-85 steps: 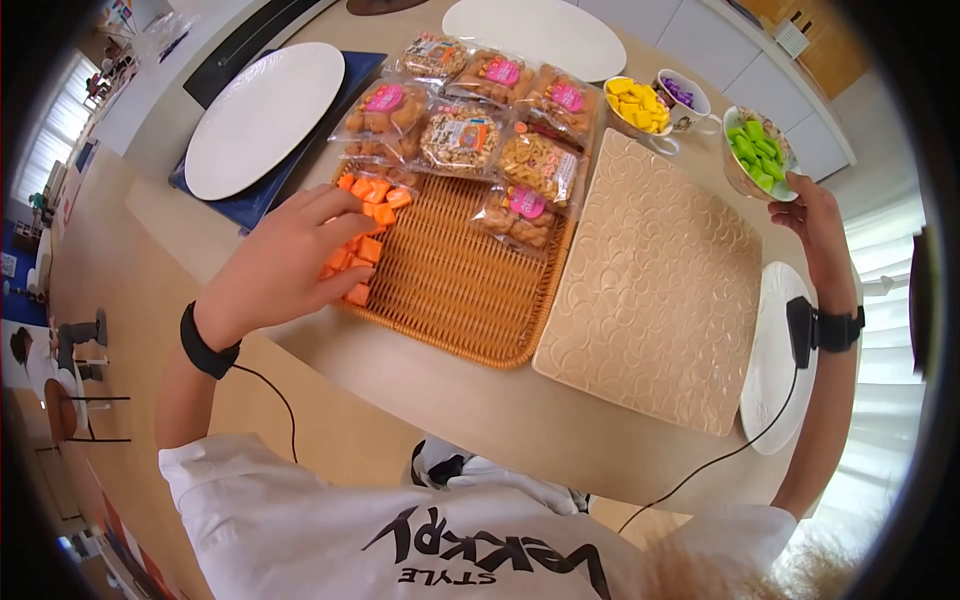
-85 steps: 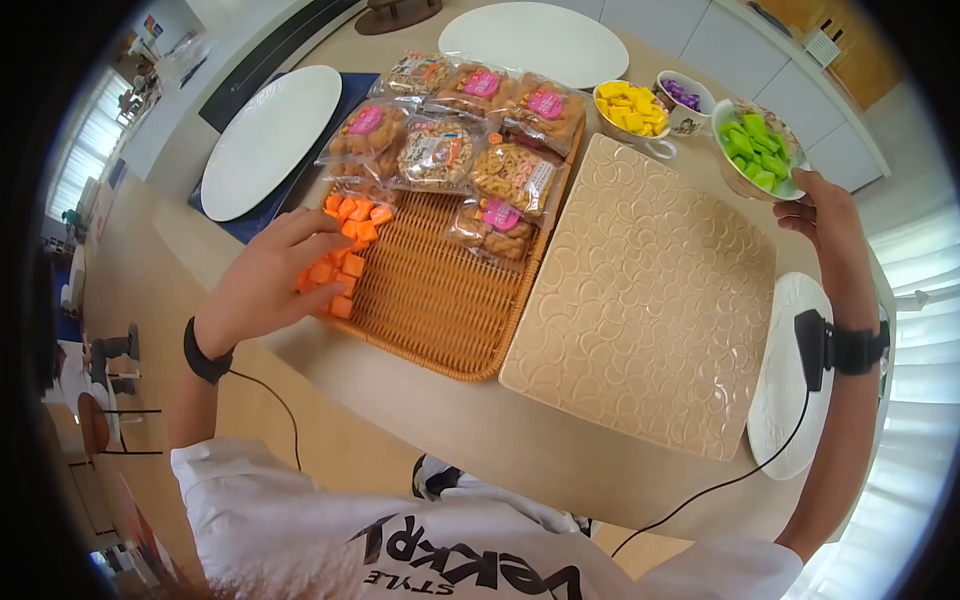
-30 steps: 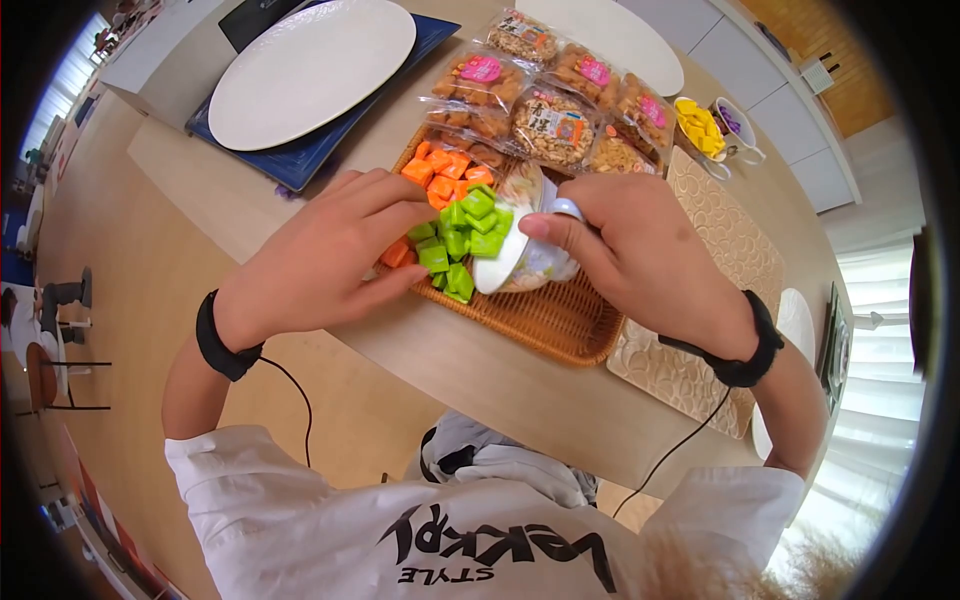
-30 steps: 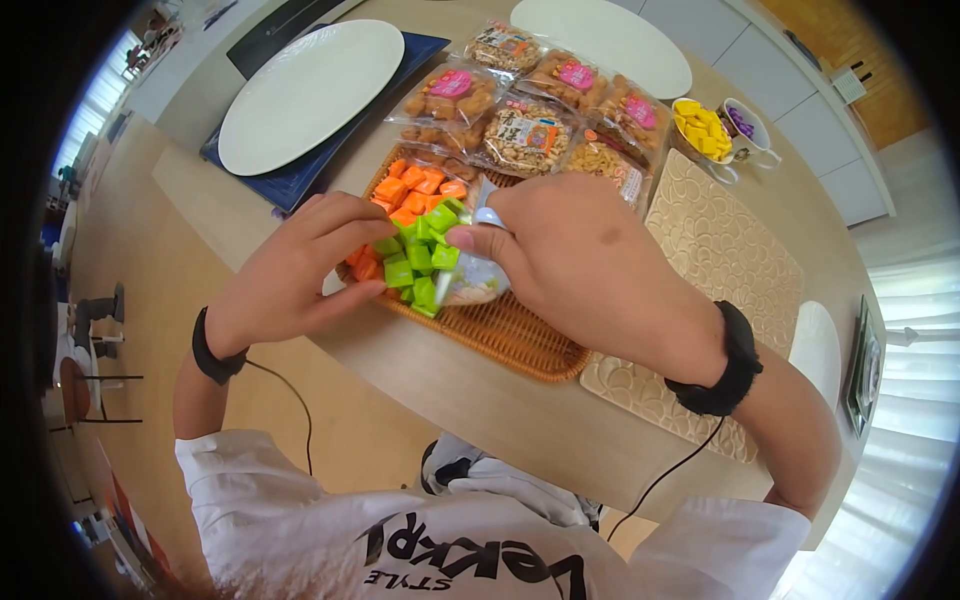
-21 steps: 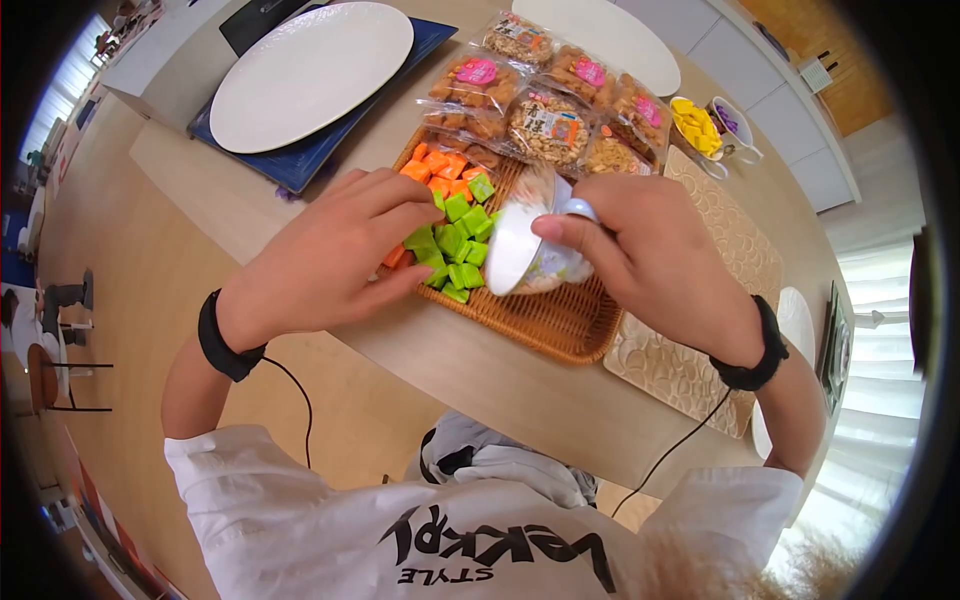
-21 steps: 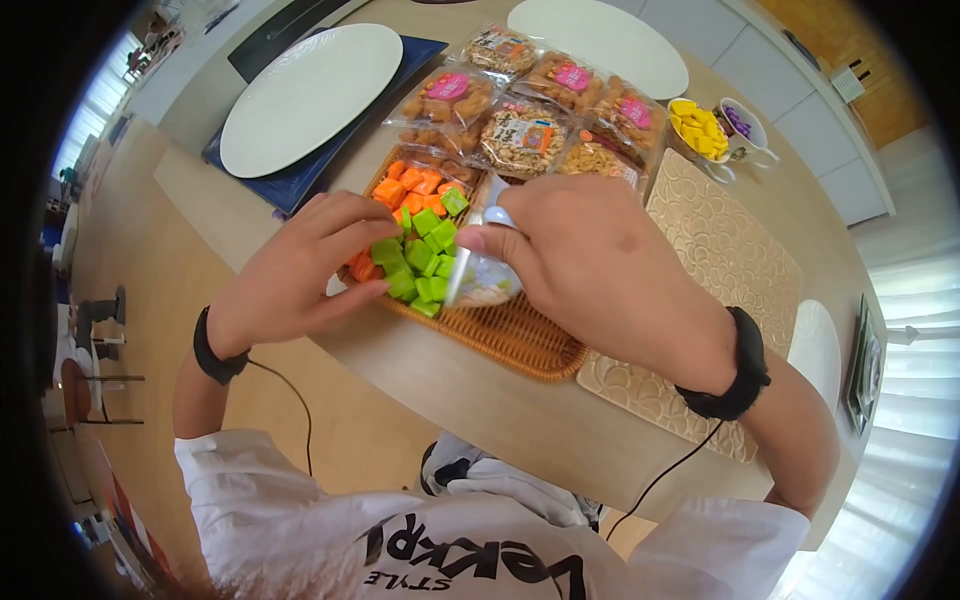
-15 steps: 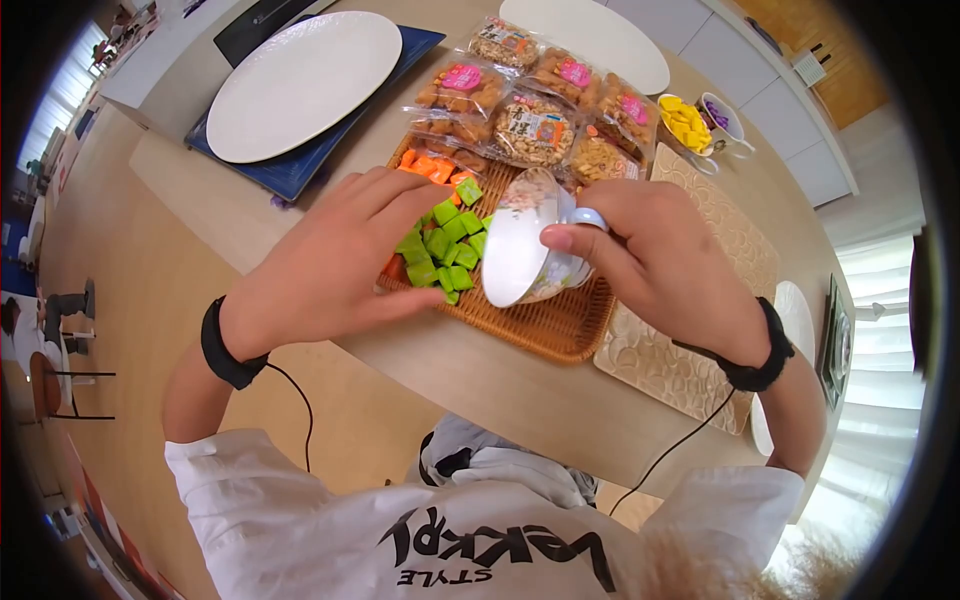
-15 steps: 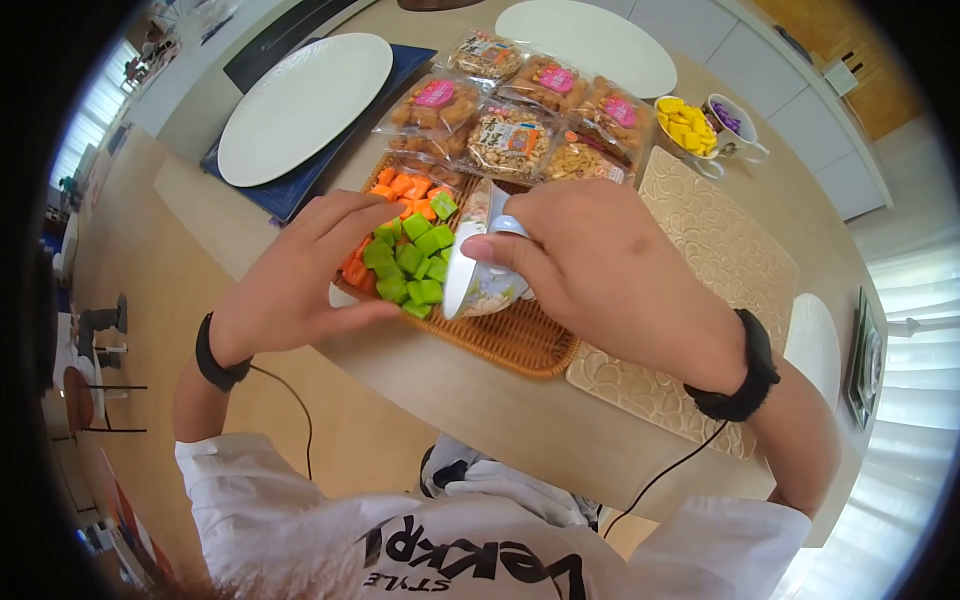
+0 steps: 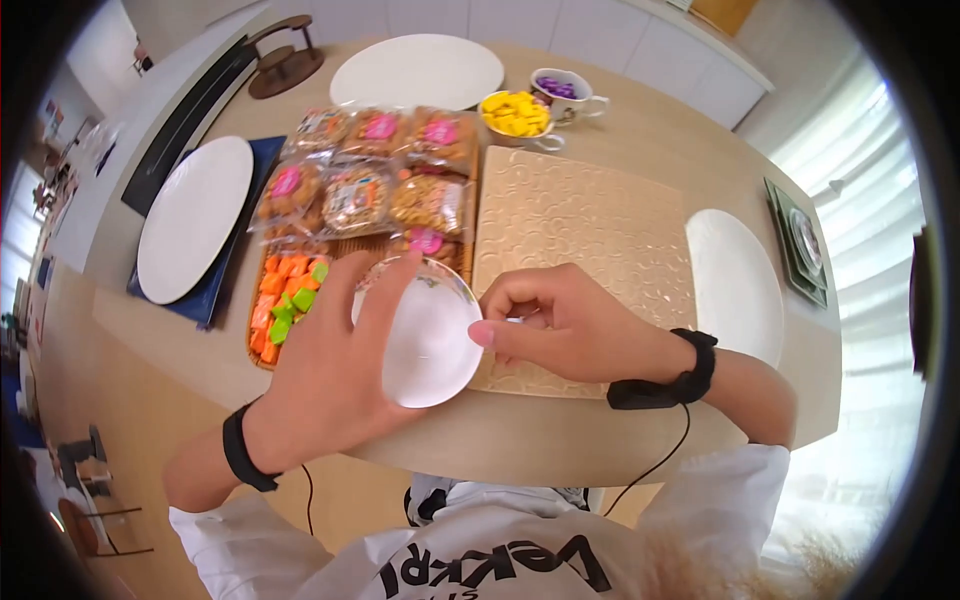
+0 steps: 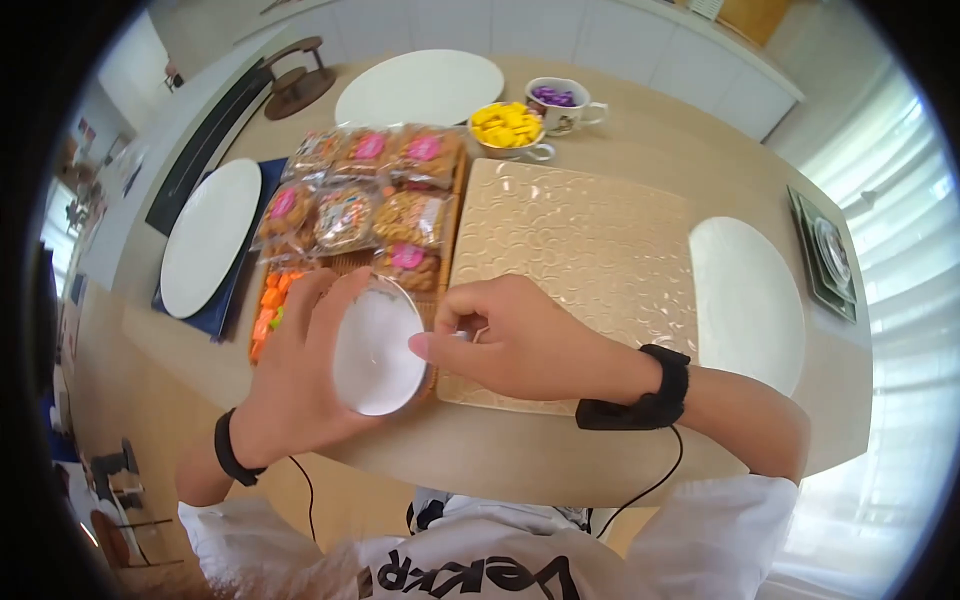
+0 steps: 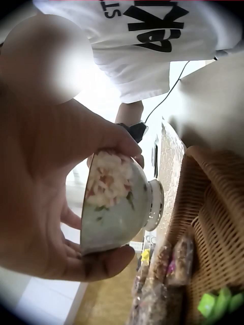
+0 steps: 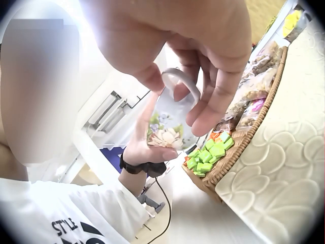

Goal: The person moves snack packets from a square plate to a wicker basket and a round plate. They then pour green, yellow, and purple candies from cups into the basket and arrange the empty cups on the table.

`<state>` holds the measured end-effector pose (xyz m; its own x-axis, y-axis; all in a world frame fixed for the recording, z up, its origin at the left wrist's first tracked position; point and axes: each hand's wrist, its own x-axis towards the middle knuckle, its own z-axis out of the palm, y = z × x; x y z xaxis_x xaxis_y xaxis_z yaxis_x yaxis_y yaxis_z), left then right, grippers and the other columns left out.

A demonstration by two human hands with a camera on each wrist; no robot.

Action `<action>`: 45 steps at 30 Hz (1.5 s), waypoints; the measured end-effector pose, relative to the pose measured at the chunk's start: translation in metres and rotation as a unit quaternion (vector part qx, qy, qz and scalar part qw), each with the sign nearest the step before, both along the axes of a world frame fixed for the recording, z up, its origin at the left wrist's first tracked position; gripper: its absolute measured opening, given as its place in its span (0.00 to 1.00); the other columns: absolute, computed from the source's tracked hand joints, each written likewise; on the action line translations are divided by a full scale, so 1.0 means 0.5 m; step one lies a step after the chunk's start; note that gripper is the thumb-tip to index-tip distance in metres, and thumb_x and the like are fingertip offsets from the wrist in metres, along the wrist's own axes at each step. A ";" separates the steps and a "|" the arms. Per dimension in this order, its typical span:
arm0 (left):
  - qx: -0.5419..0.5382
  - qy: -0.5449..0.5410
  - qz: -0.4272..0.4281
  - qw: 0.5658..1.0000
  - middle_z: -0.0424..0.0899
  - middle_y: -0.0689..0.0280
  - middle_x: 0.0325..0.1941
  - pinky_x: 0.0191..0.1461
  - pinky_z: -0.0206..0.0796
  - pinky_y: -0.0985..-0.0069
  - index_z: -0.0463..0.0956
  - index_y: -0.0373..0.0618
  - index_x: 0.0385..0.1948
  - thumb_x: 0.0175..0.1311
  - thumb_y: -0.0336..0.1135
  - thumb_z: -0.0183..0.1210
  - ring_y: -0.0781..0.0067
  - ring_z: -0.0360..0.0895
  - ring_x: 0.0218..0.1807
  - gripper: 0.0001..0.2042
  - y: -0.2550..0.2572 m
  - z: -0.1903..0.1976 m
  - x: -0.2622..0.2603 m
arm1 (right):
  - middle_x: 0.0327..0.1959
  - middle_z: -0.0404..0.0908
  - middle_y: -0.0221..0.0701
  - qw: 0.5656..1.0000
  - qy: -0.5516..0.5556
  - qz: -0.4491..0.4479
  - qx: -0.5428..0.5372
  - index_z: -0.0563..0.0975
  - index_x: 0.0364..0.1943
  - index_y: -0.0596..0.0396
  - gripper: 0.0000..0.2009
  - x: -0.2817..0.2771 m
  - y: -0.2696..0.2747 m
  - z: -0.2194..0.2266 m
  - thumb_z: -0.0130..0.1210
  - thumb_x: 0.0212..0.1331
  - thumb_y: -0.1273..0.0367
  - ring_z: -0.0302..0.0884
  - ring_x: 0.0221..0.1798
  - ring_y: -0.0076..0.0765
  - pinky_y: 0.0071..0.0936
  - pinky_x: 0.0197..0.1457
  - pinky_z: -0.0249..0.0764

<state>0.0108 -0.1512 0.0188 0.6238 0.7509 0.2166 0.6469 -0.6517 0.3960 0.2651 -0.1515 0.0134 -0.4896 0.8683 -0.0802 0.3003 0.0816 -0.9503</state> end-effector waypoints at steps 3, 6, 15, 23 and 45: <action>0.102 -0.006 -0.026 0.994 0.67 0.44 0.62 0.54 0.76 0.57 0.60 0.45 0.71 0.41 0.43 0.79 0.41 0.74 0.59 0.51 -0.002 0.008 0.057 | 0.29 0.81 0.28 0.997 -0.049 -0.034 -0.045 0.78 0.34 0.64 0.10 0.045 -0.024 0.009 0.61 0.68 0.69 0.78 0.31 0.17 0.18 0.34 0.74; 0.101 -0.039 -0.065 0.992 0.65 0.45 0.65 0.60 0.72 0.57 0.58 0.44 0.72 0.39 0.42 0.81 0.42 0.70 0.63 0.53 0.009 0.019 0.094 | 0.25 0.83 0.32 0.992 -0.067 -0.104 -0.037 0.79 0.30 0.64 0.11 0.090 -0.039 0.039 0.59 0.66 0.69 0.81 0.28 0.21 0.20 0.32 0.75; 0.042 -0.011 -0.013 0.999 0.67 0.49 0.67 0.65 0.68 0.60 0.58 0.41 0.71 0.47 0.34 0.77 0.48 0.70 0.65 0.47 0.022 0.033 0.072 | 0.30 0.83 0.33 0.939 -0.011 -0.344 0.024 0.79 0.31 0.66 0.16 0.334 0.097 0.032 0.50 0.71 0.66 0.84 0.37 0.30 0.25 0.45 0.81; 0.032 0.011 0.049 0.998 0.70 0.50 0.64 0.64 0.67 0.59 0.62 0.41 0.69 0.49 0.30 0.73 0.47 0.73 0.61 0.41 0.000 0.031 0.001 | 0.29 0.80 0.29 0.919 -0.174 -0.352 -0.014 0.78 0.27 0.58 0.12 0.456 0.277 -0.037 0.51 0.65 0.66 0.71 0.31 0.23 0.26 0.43 0.69; 0.020 0.000 0.093 0.995 0.73 0.49 0.60 0.64 0.66 0.60 0.73 0.38 0.57 0.51 0.29 0.71 0.43 0.72 0.61 0.28 0.004 0.009 -0.087 | 0.26 0.76 0.24 0.926 -0.169 -0.329 -0.071 0.78 0.29 0.53 0.10 0.466 0.330 -0.109 0.51 0.66 0.66 0.70 0.32 0.20 0.26 0.37 0.64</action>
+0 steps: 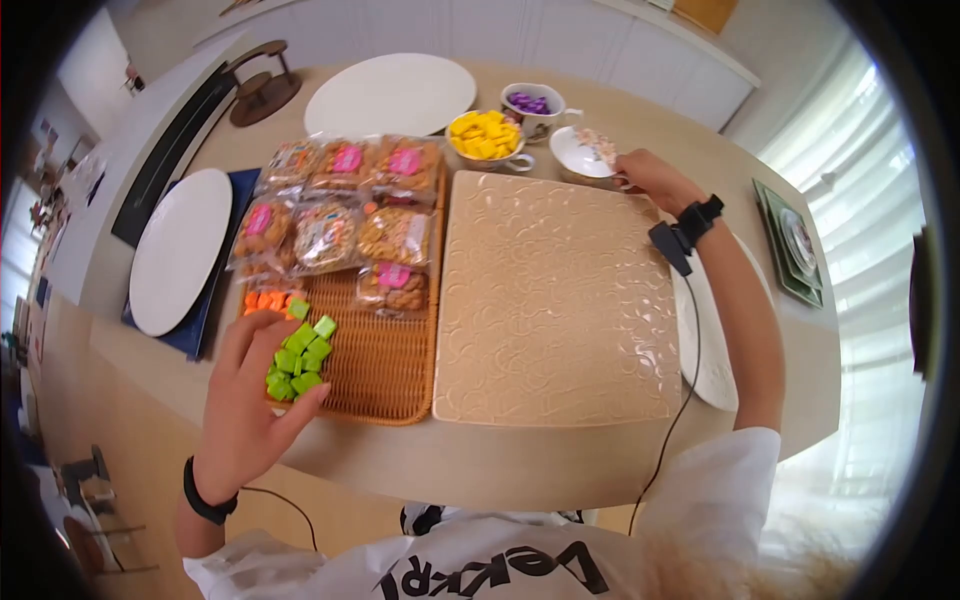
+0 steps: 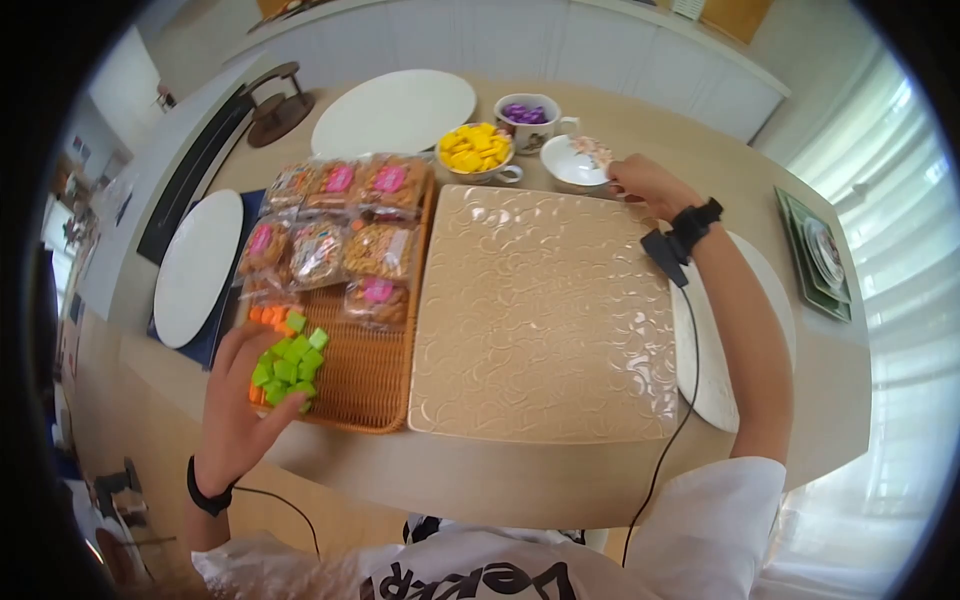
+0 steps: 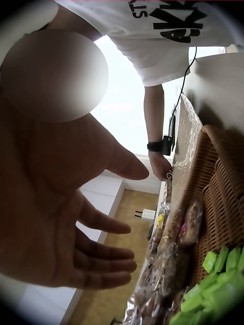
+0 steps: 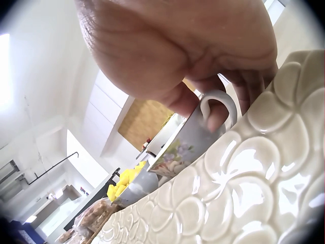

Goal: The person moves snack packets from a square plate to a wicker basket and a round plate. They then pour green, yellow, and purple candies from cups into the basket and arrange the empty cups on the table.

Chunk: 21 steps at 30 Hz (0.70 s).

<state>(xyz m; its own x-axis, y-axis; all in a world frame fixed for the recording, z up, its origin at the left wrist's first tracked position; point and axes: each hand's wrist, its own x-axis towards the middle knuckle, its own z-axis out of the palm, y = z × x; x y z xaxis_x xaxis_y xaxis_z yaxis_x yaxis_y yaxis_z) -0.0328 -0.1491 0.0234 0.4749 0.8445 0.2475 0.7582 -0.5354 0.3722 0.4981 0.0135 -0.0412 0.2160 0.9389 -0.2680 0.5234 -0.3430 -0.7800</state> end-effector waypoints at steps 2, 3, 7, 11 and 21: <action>-0.003 0.012 0.010 1.000 0.73 0.51 0.60 0.63 0.66 0.59 0.73 0.39 0.55 0.52 0.31 0.71 0.44 0.72 0.61 0.27 0.010 0.006 -0.009 | 0.27 0.75 0.24 1.000 0.006 -0.017 0.003 0.77 0.29 0.52 0.10 -0.014 0.001 0.001 0.50 0.67 0.66 0.68 0.32 0.21 0.27 0.38 0.64; 0.000 0.019 -0.002 1.000 0.74 0.52 0.59 0.63 0.67 0.59 0.74 0.39 0.54 0.53 0.32 0.72 0.45 0.71 0.62 0.25 0.016 0.007 -0.016 | 0.27 0.74 0.24 1.000 0.008 -0.022 -0.005 0.77 0.29 0.52 0.10 -0.010 0.004 -0.004 0.49 0.67 0.66 0.68 0.32 0.22 0.27 0.38 0.64; -0.023 0.092 -0.060 0.994 0.75 0.56 0.61 0.68 0.64 0.58 0.77 0.42 0.53 0.54 0.33 0.71 0.50 0.71 0.65 0.24 0.053 -0.009 -0.037 | 0.32 0.78 0.26 0.999 -0.011 -0.011 -0.029 0.78 0.33 0.54 0.11 0.006 0.019 -0.018 0.51 0.67 0.62 0.71 0.36 0.25 0.29 0.41 0.66; -0.043 0.149 -0.151 0.976 0.74 0.56 0.65 0.72 0.61 0.58 0.77 0.44 0.55 0.52 0.33 0.71 0.51 0.69 0.69 0.25 0.087 -0.052 -0.038 | 0.36 0.81 0.28 0.998 -0.054 -0.026 -0.012 0.80 0.37 0.58 0.16 -0.010 0.005 -0.005 0.56 0.65 0.57 0.74 0.39 0.27 0.30 0.42 0.68; 0.069 0.246 -0.154 0.955 0.79 0.60 0.49 0.65 0.65 0.62 0.80 0.43 0.42 0.53 0.34 0.67 0.58 0.75 0.58 0.14 0.121 -0.086 -0.054 | 0.28 0.84 0.38 0.908 -0.251 -0.032 0.335 0.83 0.38 0.62 0.17 -0.046 -0.020 0.038 0.57 0.66 0.59 0.80 0.30 0.34 0.34 0.38 0.74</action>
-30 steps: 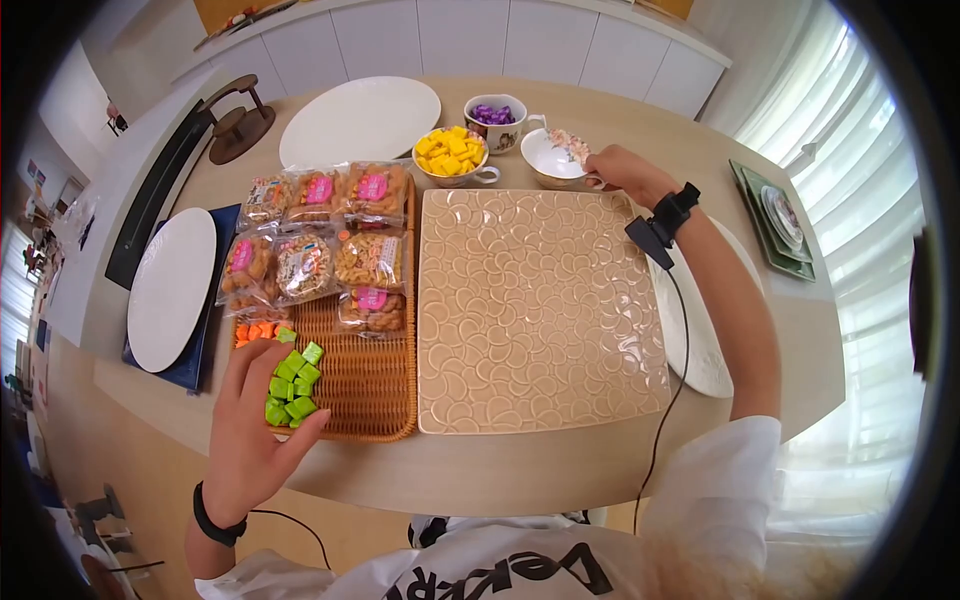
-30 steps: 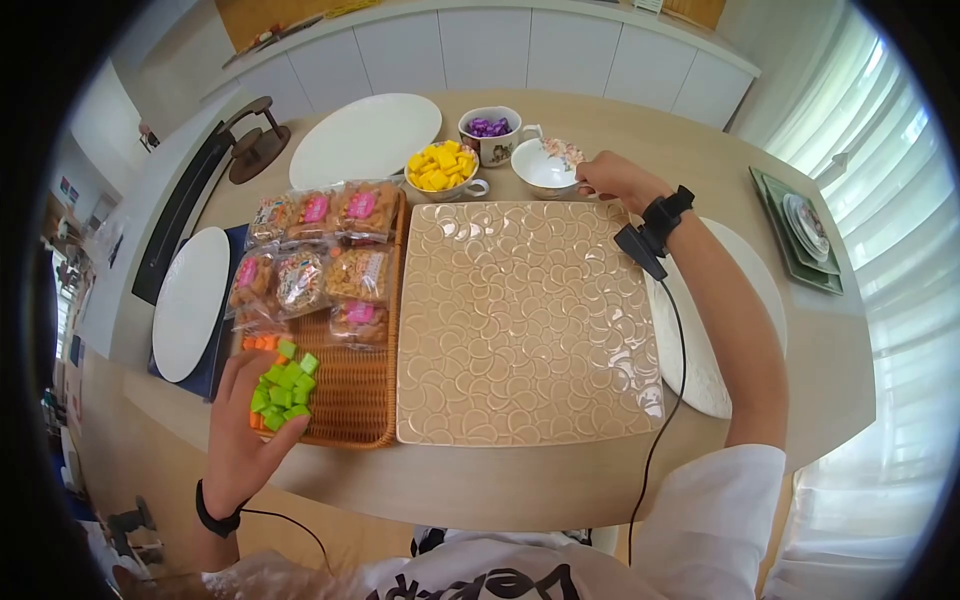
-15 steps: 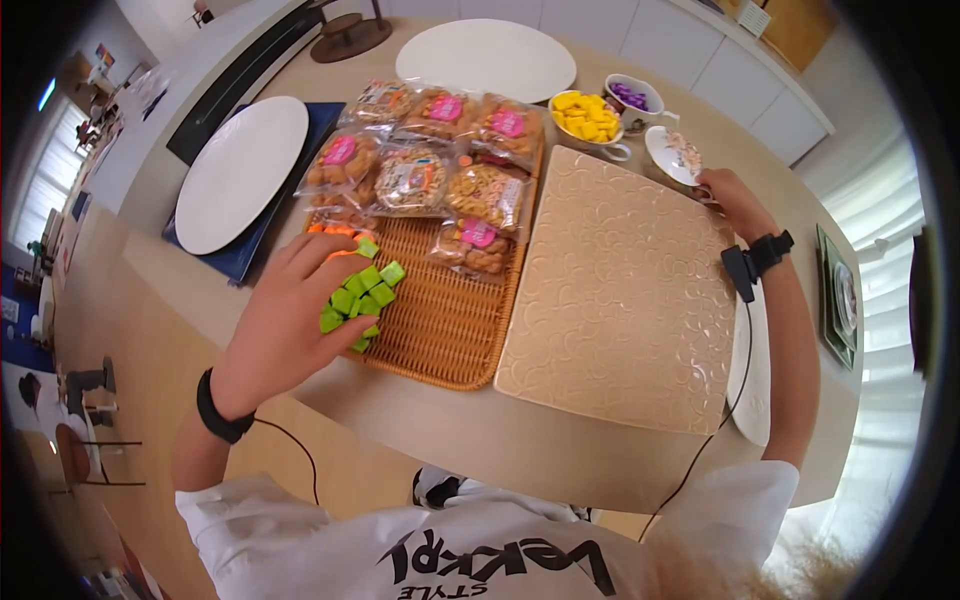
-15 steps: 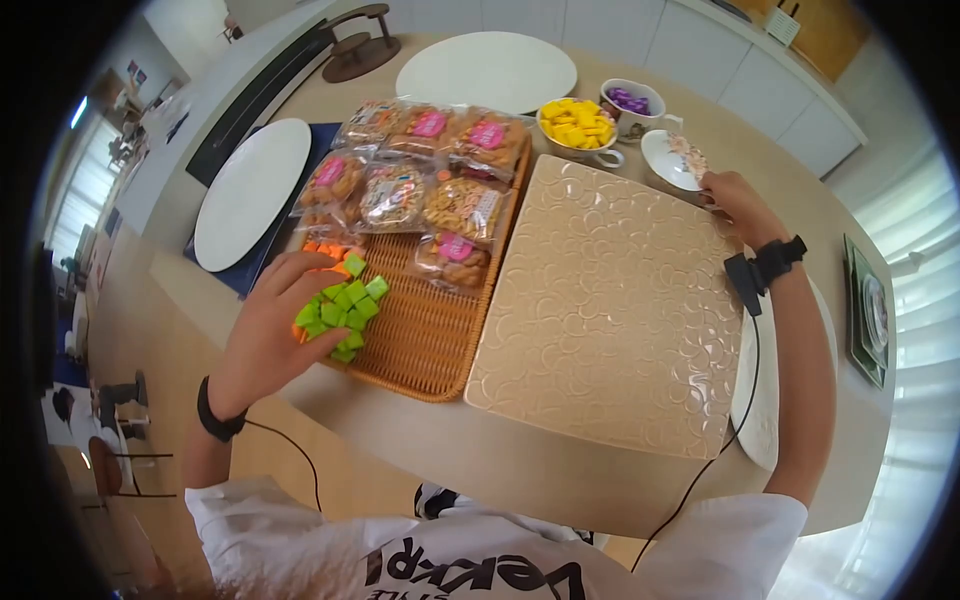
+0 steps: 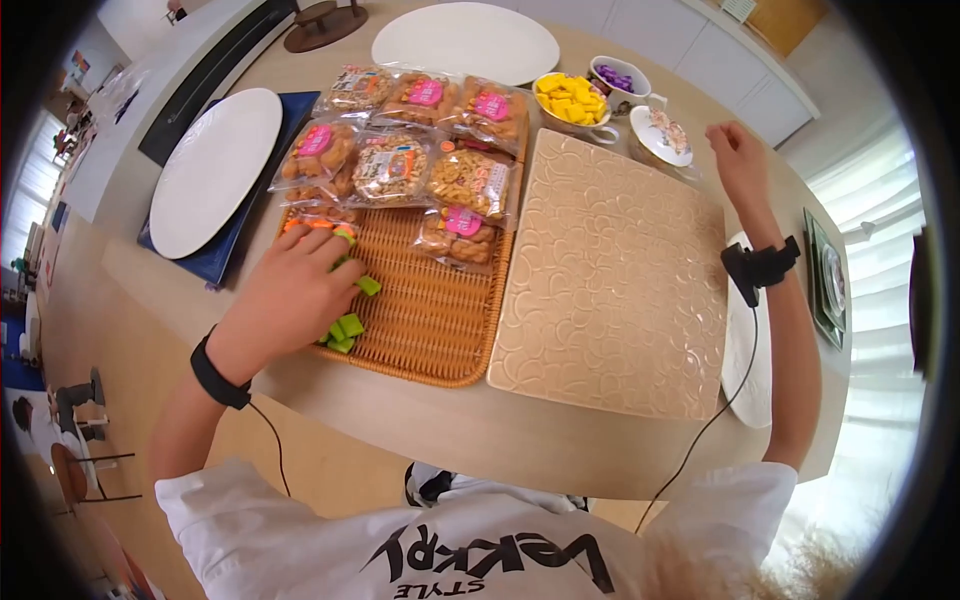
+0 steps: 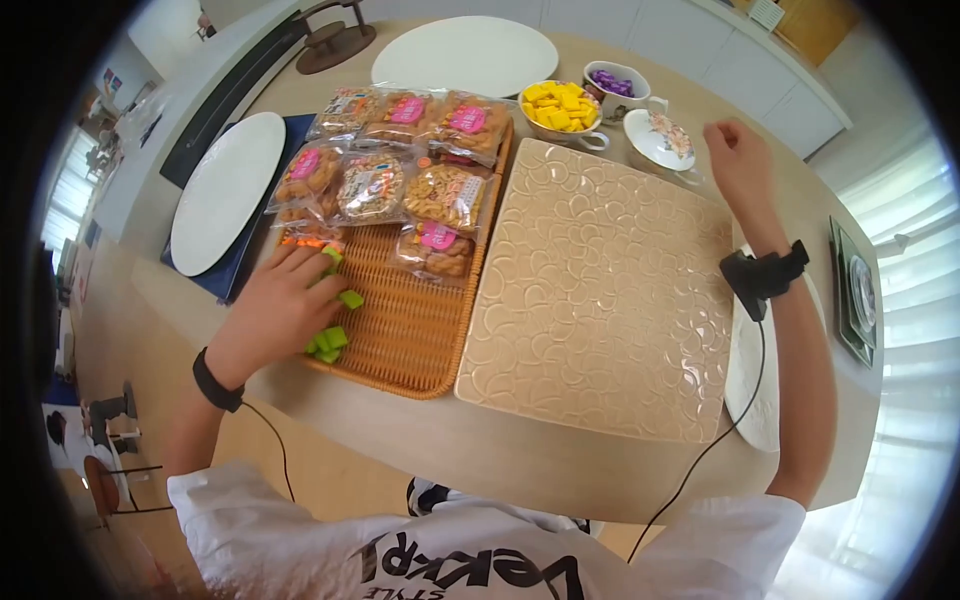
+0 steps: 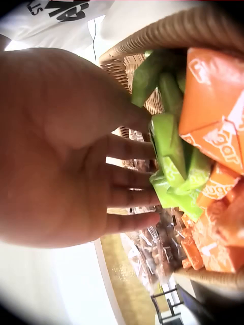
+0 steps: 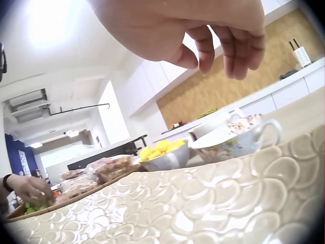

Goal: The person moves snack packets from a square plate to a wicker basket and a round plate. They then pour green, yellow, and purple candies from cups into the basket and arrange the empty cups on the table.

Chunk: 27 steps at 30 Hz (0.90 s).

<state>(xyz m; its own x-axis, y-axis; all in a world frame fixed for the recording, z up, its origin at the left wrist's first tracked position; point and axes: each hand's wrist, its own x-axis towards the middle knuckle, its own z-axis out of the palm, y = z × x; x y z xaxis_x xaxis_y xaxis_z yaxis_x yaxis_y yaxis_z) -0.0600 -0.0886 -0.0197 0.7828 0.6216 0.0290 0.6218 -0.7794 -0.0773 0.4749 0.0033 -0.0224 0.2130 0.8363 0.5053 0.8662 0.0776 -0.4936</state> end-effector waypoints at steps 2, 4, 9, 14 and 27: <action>0.059 -0.024 0.022 0.998 0.78 0.61 0.41 0.62 0.67 0.62 0.78 0.43 0.36 0.53 0.32 0.66 0.58 0.75 0.53 0.10 -0.003 0.000 0.004 | 0.30 0.85 0.40 0.998 -0.010 0.060 0.033 0.82 0.39 0.61 0.15 -0.046 -0.007 0.009 0.56 0.66 0.61 0.83 0.34 0.37 0.34 0.40 0.75; 0.069 -0.019 0.024 0.997 0.78 0.61 0.42 0.62 0.67 0.62 0.78 0.43 0.36 0.53 0.31 0.66 0.58 0.75 0.53 0.10 -0.012 0.005 0.010 | 0.31 0.85 0.41 0.993 0.000 0.089 -0.072 0.82 0.40 0.60 0.14 -0.113 -0.018 0.030 0.56 0.65 0.61 0.84 0.36 0.39 0.34 0.42 0.75; 0.022 -0.056 -0.028 0.998 0.80 0.60 0.51 0.65 0.66 0.61 0.80 0.42 0.42 0.54 0.30 0.65 0.57 0.75 0.59 0.13 -0.018 -0.004 0.025 | 0.30 0.85 0.41 0.985 -0.049 0.096 -0.134 0.82 0.37 0.61 0.16 -0.198 0.011 -0.001 0.54 0.67 0.59 0.84 0.34 0.38 0.37 0.39 0.77; -0.070 -0.045 -0.096 0.992 0.81 0.61 0.52 0.67 0.65 0.61 0.82 0.43 0.40 0.53 0.31 0.65 0.59 0.76 0.59 0.12 -0.002 -0.002 0.014 | 0.16 0.80 0.31 0.933 0.122 0.031 -0.336 0.80 0.45 0.59 0.19 -0.253 0.049 0.005 0.49 0.72 0.55 0.72 0.10 0.25 0.24 0.14 0.67; -0.041 0.002 -0.026 0.999 0.79 0.56 0.56 0.70 0.62 0.57 0.81 0.41 0.38 0.52 0.41 0.70 0.53 0.71 0.66 0.16 -0.010 0.002 0.005 | 0.17 0.83 0.40 0.955 0.060 -0.009 -0.291 0.81 0.25 0.65 0.19 -0.252 0.091 0.003 0.48 0.63 0.62 0.83 0.17 0.35 0.30 0.20 0.78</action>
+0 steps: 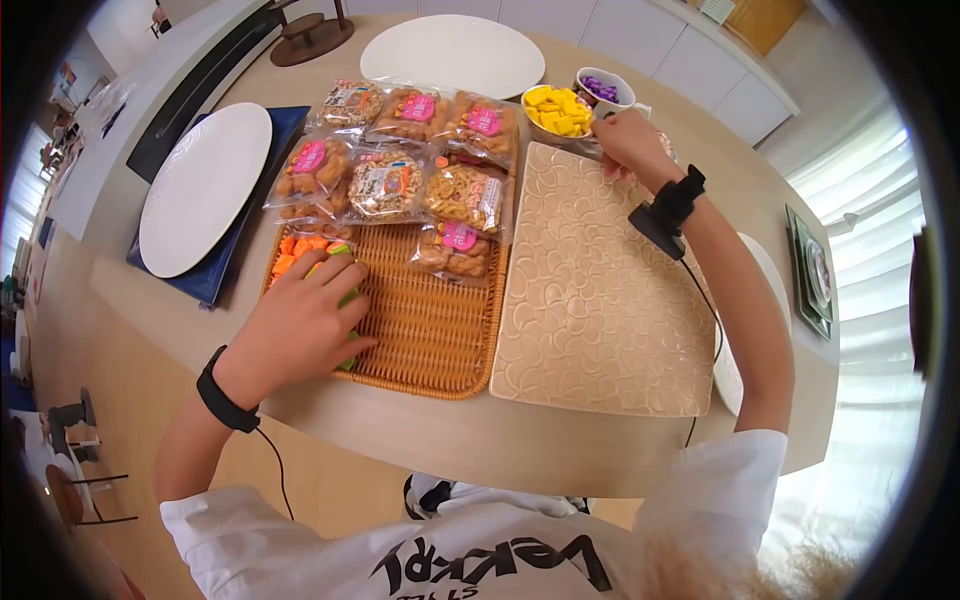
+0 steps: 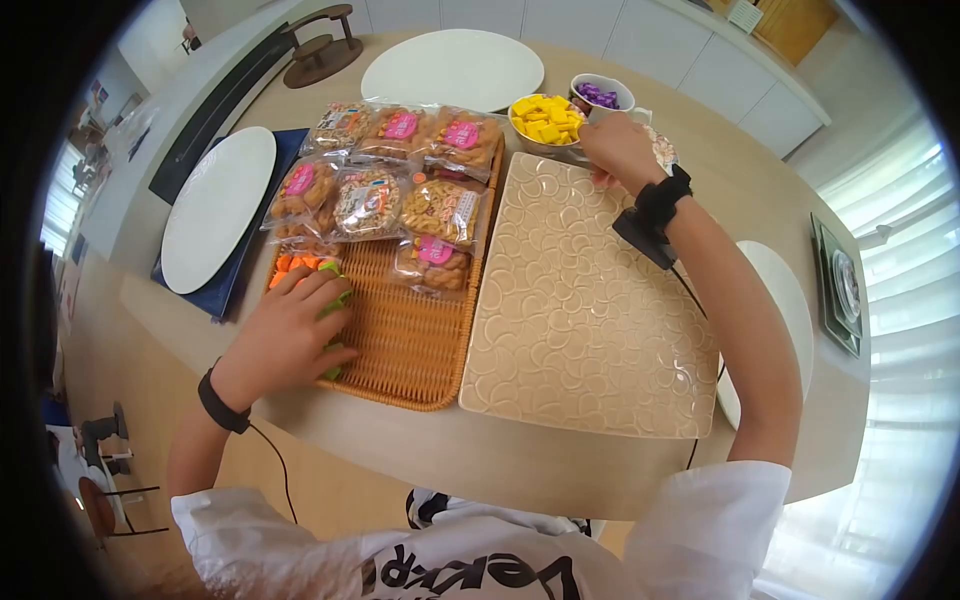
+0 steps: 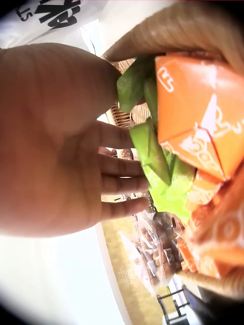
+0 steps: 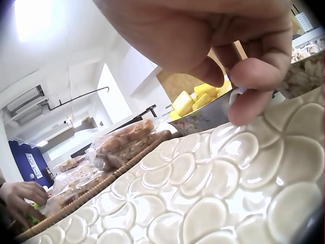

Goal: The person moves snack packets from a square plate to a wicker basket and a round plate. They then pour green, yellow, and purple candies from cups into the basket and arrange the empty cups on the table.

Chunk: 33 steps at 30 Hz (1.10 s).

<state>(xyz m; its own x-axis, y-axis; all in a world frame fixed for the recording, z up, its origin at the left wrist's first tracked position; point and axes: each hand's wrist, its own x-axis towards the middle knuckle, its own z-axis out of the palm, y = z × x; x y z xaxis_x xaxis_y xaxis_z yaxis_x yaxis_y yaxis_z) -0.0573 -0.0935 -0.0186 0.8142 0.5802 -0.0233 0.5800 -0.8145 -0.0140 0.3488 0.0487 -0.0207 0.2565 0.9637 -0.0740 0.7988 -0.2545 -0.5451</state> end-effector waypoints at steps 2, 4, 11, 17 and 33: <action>0.001 -0.009 0.000 1.000 0.77 0.55 0.59 0.72 0.60 0.55 0.80 0.41 0.39 0.51 0.44 0.71 0.51 0.68 0.68 0.19 0.002 -0.002 -0.001 | 0.17 0.83 0.41 1.000 0.011 -0.004 0.002 0.80 0.24 0.66 0.19 -0.007 -0.005 0.006 0.48 0.62 0.63 0.85 0.19 0.36 0.30 0.22 0.81; 0.001 -0.016 0.004 1.000 0.75 0.53 0.62 0.74 0.58 0.54 0.80 0.40 0.41 0.51 0.46 0.72 0.49 0.66 0.71 0.22 0.002 0.000 -0.002 | 0.20 0.84 0.42 0.999 0.025 -0.002 -0.032 0.79 0.28 0.68 0.17 -0.014 -0.010 0.015 0.49 0.63 0.64 0.85 0.20 0.37 0.30 0.21 0.81; -0.013 0.009 0.029 0.999 0.74 0.54 0.63 0.75 0.56 0.53 0.79 0.38 0.40 0.52 0.46 0.72 0.46 0.64 0.72 0.22 0.000 0.009 -0.007 | 0.30 0.82 0.40 0.987 0.129 -0.022 -0.090 0.74 0.40 0.71 0.16 -0.011 0.013 0.010 0.50 0.65 0.66 0.85 0.20 0.40 0.31 0.18 0.80; -0.019 0.020 0.047 0.999 0.74 0.53 0.64 0.76 0.55 0.51 0.79 0.38 0.39 0.52 0.45 0.71 0.44 0.63 0.73 0.21 0.001 0.009 -0.004 | 0.33 0.83 0.31 0.977 0.184 -0.056 -0.091 0.75 0.46 0.64 0.16 -0.013 0.026 -0.006 0.51 0.68 0.62 0.82 0.20 0.30 0.25 0.16 0.74; -0.020 0.028 0.032 0.999 0.74 0.55 0.64 0.77 0.50 0.42 0.81 0.42 0.35 0.54 0.46 0.70 0.45 0.61 0.74 0.17 -0.006 0.013 -0.011 | 0.27 0.78 0.33 0.958 0.276 -0.077 -0.013 0.75 0.41 0.65 0.13 0.007 0.022 -0.013 0.49 0.71 0.65 0.70 0.17 0.22 0.21 0.15 0.61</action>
<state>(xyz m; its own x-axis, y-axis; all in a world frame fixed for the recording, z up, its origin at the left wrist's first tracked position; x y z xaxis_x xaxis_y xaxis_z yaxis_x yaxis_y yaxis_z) -0.0626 -0.0964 -0.0122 0.7721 0.6287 -0.0923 0.6301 -0.7763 -0.0168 0.3524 0.0596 -0.0272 0.3101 0.9137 -0.2628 0.3427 -0.3653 -0.8655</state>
